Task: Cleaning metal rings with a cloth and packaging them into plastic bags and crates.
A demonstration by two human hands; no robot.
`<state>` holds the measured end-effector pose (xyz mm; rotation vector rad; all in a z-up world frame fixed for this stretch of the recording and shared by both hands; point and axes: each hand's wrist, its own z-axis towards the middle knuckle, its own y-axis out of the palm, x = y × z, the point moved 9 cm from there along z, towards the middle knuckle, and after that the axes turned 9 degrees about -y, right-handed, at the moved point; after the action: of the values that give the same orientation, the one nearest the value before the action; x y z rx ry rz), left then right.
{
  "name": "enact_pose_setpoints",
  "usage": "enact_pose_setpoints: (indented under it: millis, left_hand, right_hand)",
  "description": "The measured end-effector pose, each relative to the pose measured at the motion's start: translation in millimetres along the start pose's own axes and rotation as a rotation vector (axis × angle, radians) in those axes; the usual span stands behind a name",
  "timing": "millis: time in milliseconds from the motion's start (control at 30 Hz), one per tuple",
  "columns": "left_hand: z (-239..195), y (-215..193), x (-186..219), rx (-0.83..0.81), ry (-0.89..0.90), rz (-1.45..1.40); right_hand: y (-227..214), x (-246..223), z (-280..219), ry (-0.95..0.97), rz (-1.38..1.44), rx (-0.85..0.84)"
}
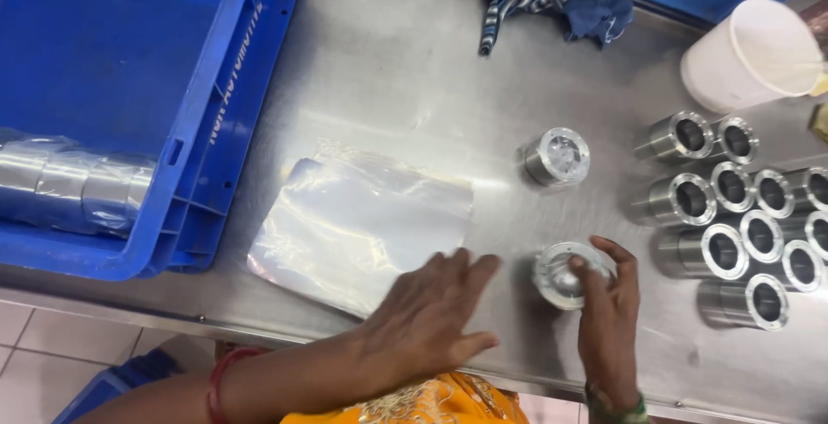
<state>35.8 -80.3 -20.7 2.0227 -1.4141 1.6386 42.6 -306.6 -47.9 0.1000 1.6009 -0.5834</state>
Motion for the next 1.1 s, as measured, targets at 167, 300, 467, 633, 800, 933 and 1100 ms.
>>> enact_pose_setpoints:
  millis: [167,300,467,633,800,933,1100]
  left_hand:
    - [-6.6,-8.1,-15.4,0.488,0.188,0.512]
    - [12.6,-3.0,-40.0,0.252,-0.064,0.332]
    - [16.8,-27.1,-53.4,0.382,-0.104,0.177]
    - [22.0,-27.9,-25.8,0.320,-0.044,0.040]
    - [50.0,-5.2,-34.3,0.295,-0.039,0.026]
    - [61.2,3.8,-39.0,0.308,0.000,0.058]
    - [66.2,0.4,-30.9,0.342,0.023,0.081]
  right_hand:
    - [-4.9,3.5,74.0,-0.113,0.137,-0.070]
    - [-1.8,-15.2,122.3,-0.309,-0.231,-0.209]
    - [-62.3,-37.7,136.5,-0.951,-1.312,0.066]
    - [-88.1,18.2,123.8,-0.624,-1.337,-0.070]
    - [-30.3,14.8,28.8,-0.490,-1.083,-0.114]
    - [1.4,-3.9,-21.4,-0.378,-0.875,-0.148]
    - [-1.6,4.8,-26.1,-0.074,-0.016,-0.228]
